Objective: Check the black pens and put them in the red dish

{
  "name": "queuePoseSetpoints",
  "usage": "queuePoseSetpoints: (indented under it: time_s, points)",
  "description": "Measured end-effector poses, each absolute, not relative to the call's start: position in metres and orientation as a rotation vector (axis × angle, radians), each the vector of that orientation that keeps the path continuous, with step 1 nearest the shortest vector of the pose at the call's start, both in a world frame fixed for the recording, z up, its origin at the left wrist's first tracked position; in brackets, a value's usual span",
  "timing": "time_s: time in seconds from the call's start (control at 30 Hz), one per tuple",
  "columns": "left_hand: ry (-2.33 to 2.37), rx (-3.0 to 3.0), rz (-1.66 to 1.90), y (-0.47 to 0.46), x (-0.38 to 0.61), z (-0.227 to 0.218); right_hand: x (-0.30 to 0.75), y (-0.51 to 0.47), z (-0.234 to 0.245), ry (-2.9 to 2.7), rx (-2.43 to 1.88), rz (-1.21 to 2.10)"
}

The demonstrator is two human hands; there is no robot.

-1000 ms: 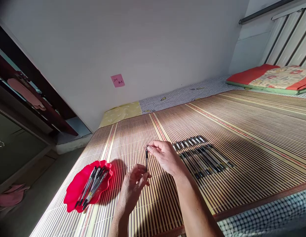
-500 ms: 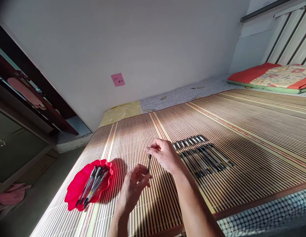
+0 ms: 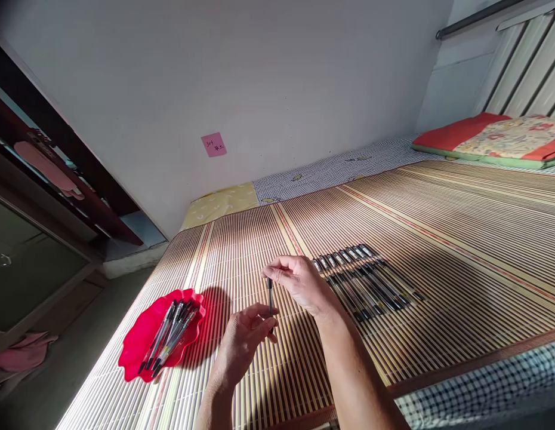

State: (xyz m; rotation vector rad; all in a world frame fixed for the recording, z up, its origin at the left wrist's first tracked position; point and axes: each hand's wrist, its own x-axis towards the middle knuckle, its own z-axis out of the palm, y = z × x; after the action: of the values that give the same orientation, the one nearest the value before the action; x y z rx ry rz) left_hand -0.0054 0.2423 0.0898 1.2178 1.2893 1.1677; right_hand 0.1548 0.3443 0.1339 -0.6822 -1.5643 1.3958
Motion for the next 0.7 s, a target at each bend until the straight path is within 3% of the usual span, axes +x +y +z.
queuePoseSetpoints:
  time_s: [0.7]
  points:
    - [1.106, 1.092, 1.218, 0.2399, -0.0041, 0.0916, 0.1584, 0.3440, 0.1316, -1.462, -0.750, 1.424]
